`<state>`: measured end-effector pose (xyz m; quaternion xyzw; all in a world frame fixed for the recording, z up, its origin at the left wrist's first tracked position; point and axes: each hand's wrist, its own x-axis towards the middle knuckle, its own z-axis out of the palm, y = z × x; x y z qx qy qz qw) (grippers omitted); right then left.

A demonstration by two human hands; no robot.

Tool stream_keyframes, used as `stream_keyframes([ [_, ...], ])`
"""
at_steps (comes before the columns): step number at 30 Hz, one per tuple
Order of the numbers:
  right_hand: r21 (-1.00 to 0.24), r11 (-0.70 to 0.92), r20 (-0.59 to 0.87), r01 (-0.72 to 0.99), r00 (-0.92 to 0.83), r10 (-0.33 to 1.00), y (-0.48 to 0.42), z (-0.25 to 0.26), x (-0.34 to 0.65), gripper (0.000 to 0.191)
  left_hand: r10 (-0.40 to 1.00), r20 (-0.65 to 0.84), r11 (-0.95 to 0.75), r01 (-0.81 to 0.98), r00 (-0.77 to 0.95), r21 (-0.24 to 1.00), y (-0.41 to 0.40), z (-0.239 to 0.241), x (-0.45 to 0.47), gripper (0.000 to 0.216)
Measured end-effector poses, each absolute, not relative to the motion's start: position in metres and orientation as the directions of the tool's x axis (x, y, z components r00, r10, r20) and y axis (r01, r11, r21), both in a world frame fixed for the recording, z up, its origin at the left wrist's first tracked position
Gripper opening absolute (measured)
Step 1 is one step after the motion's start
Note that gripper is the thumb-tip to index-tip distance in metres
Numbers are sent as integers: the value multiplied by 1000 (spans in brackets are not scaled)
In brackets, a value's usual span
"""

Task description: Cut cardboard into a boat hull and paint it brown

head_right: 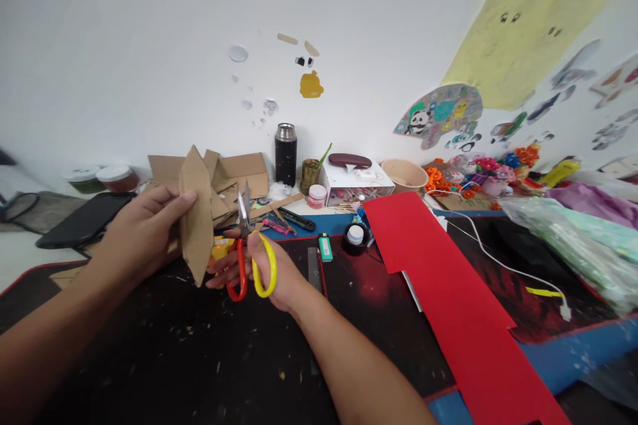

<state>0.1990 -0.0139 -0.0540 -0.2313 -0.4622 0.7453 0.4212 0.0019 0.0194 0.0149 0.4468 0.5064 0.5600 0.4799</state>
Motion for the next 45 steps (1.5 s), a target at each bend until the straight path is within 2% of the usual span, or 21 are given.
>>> stream_keyframes([
  [6, -950, -189, -63, -249, -439, 896, -19, -55, 192, 87, 994, -20, 15, -43, -111, 999, 18, 17, 5, 46],
  [12, -982, -125, -59, -144, -397, 916, -25, -48, 191, 74, 994, -82, 76, -78, -69, 994, 20, 14, 9, 44],
  [16, -987, -106, -51, -123, -389, 920, -24, -49, 191, 67, 991, -83, 76, -78, -100, 994, 20, 14, 11, 44],
  [22, -991, -27, 24, -130, -372, 928, -24, -56, 191, 67, 996, -45, 39, -79, -72, 996, 18, 12, 10, 42],
  [31, -992, -3, 43, -128, -357, 933, -24, -58, 192, 56, 998, -49, 42, -133, -46, 990, 19, 7, 13, 42],
  [38, -999, 15, 33, -51, -372, 928, -27, -51, 191, 51, 999, 0, -2, -78, -32, 997, 19, -2, 11, 42],
  [45, -999, 20, 34, -40, -394, 918, -29, -48, 192, 48, 999, -44, 44, -65, 6, 997, 15, 3, 14, 42],
])
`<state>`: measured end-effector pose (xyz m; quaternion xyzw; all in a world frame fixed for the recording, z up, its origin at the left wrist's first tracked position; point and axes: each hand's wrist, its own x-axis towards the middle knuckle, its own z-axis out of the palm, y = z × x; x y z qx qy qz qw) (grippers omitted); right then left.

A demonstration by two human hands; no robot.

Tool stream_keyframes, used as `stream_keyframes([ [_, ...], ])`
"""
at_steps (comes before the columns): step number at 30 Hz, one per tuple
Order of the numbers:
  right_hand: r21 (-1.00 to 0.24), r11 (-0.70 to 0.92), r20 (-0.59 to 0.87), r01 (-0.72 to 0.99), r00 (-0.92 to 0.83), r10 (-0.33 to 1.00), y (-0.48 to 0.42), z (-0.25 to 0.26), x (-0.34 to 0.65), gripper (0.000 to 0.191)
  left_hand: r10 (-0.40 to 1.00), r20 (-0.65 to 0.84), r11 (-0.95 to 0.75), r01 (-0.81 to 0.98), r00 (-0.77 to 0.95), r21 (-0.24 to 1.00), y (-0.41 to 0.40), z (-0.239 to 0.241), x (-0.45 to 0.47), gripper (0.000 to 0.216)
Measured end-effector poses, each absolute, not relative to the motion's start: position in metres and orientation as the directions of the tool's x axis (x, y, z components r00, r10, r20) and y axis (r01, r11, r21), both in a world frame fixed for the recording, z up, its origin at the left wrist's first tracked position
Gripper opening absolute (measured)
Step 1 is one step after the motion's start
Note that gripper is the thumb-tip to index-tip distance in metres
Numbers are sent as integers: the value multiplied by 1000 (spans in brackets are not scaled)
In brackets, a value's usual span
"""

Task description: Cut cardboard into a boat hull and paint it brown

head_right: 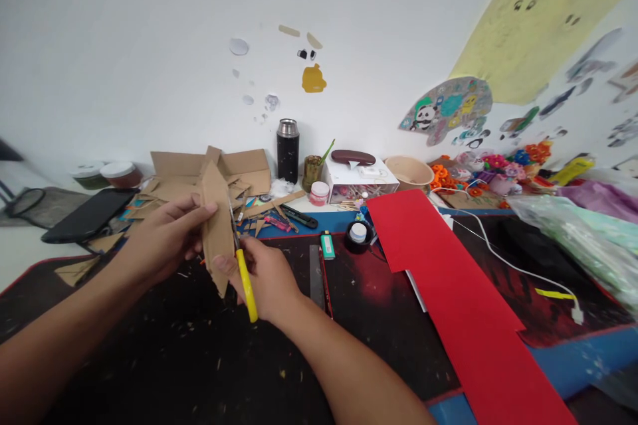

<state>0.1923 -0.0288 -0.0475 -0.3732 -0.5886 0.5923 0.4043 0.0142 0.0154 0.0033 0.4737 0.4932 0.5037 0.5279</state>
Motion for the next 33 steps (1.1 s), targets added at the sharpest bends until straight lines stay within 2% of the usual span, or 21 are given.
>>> stream_keyframes([
  [4, -999, 13, 28, -41, -393, 919, -29, -48, 192, 49, 996, -75, 80, -114, 45, 990, 15, 4, 15, 41],
  [10, -999, 31, 37, -22, -389, 921, -30, -46, 192, 49, 999, -28, 29, -36, 38, 999, 15, 3, 14, 40],
  [20, -999, 51, 49, -4, -370, 928, -28, -53, 195, 41, 996, -43, 48, -68, 75, 997, 16, -2, 12, 36],
  [33, -997, 38, 12, 67, -354, 935, -29, -54, 196, 45, 997, -43, 47, -76, 64, 996, 15, -3, 14, 31],
])
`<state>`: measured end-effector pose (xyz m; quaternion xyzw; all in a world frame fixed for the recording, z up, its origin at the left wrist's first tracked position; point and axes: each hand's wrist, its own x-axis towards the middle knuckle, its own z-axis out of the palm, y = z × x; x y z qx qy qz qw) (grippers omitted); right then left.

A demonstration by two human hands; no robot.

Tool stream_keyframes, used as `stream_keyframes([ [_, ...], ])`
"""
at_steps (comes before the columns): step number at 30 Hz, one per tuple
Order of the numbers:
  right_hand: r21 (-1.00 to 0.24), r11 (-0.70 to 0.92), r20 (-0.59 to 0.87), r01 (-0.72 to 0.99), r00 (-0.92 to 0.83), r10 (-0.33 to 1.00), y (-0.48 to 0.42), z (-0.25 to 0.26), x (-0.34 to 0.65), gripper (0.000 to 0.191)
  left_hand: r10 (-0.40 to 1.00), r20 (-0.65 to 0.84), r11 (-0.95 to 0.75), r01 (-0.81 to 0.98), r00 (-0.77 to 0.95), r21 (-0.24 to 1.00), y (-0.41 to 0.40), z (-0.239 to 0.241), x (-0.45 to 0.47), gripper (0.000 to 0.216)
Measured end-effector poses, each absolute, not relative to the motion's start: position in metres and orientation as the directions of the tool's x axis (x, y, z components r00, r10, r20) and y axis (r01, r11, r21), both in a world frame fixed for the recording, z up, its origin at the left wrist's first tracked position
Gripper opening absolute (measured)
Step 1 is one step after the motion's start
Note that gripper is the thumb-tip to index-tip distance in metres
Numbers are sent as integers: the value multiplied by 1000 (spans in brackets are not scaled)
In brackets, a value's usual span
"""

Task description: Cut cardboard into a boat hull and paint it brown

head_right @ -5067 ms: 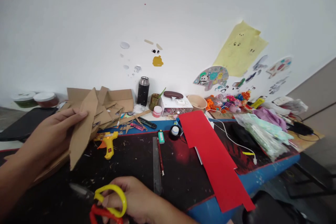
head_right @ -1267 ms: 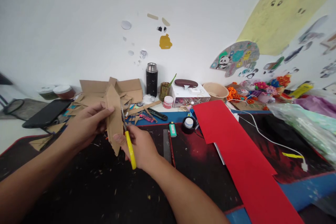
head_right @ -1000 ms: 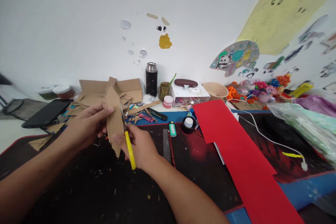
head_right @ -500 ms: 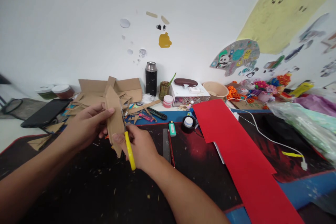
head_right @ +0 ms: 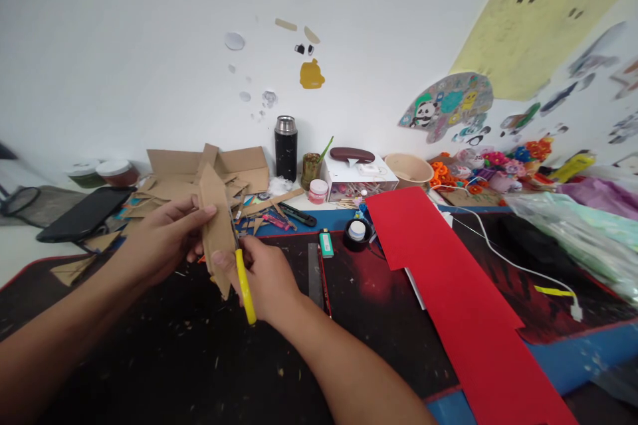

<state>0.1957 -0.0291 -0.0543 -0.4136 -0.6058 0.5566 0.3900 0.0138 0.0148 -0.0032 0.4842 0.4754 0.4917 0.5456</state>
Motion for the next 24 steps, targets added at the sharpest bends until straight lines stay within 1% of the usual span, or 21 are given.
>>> stream_keyframes([
  [6, -993, 32, -10, 116, -339, 941, -30, -52, 196, 43, 996, -48, 53, -61, 69, 997, 13, -1, 15, 33],
  [13, -972, 102, 29, 210, -324, 946, -28, -49, 197, 44, 996, -61, 66, -76, 72, 995, 13, -2, 15, 31],
  [18, -972, 108, 35, 211, -321, 946, -27, -47, 197, 45, 996, -58, 63, -77, 74, 995, 11, 1, 17, 34],
  [24, -971, 105, 31, 213, -322, 946, -27, -49, 197, 44, 995, -44, 51, -87, 88, 995, 13, -2, 15, 33],
])
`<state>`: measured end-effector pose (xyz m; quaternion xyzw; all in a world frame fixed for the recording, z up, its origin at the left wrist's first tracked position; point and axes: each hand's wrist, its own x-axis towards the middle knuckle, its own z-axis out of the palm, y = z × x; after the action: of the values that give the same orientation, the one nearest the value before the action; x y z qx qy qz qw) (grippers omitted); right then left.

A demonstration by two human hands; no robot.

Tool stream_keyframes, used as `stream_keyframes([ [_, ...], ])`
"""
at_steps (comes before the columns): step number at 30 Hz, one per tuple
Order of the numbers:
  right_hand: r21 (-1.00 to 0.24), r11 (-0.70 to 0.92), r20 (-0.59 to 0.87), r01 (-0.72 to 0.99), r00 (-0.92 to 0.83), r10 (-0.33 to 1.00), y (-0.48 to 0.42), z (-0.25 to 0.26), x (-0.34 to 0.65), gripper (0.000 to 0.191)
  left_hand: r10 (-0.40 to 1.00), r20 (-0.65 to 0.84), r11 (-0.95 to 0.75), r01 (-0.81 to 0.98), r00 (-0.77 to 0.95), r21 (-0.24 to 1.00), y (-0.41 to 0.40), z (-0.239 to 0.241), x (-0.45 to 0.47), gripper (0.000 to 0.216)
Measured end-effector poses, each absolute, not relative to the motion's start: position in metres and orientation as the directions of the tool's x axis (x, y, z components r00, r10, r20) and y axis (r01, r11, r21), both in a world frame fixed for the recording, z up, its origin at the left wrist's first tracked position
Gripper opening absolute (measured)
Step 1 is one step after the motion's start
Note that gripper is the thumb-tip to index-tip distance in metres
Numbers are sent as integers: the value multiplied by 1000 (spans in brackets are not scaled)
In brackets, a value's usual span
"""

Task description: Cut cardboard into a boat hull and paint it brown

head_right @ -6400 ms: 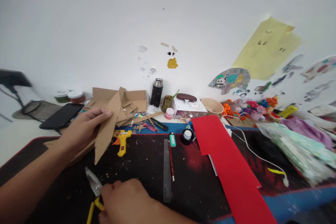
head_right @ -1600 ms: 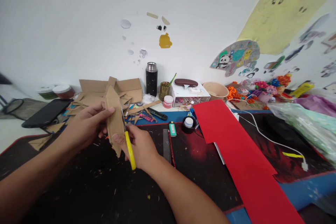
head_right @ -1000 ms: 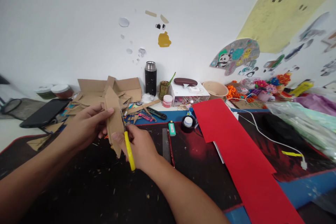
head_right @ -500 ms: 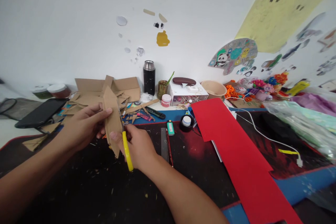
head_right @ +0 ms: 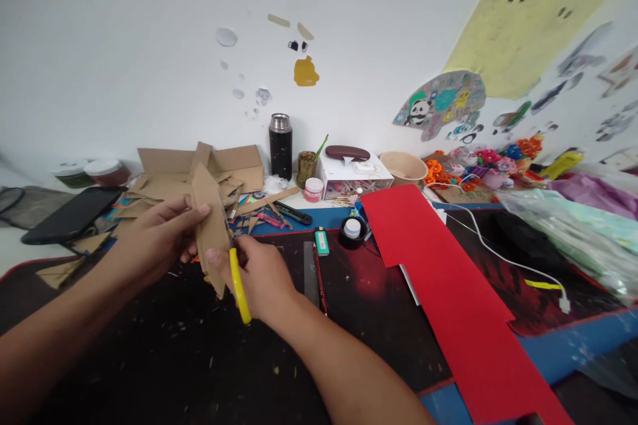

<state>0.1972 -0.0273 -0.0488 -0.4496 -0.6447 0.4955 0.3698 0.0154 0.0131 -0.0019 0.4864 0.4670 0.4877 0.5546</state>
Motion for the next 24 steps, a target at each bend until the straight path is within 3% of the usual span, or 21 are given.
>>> stream_keyframes([
  [24, -966, 91, 12, 240, -310, 951, -30, -48, 197, 45, 997, -27, 33, -89, 66, 995, 11, -3, 18, 31],
])
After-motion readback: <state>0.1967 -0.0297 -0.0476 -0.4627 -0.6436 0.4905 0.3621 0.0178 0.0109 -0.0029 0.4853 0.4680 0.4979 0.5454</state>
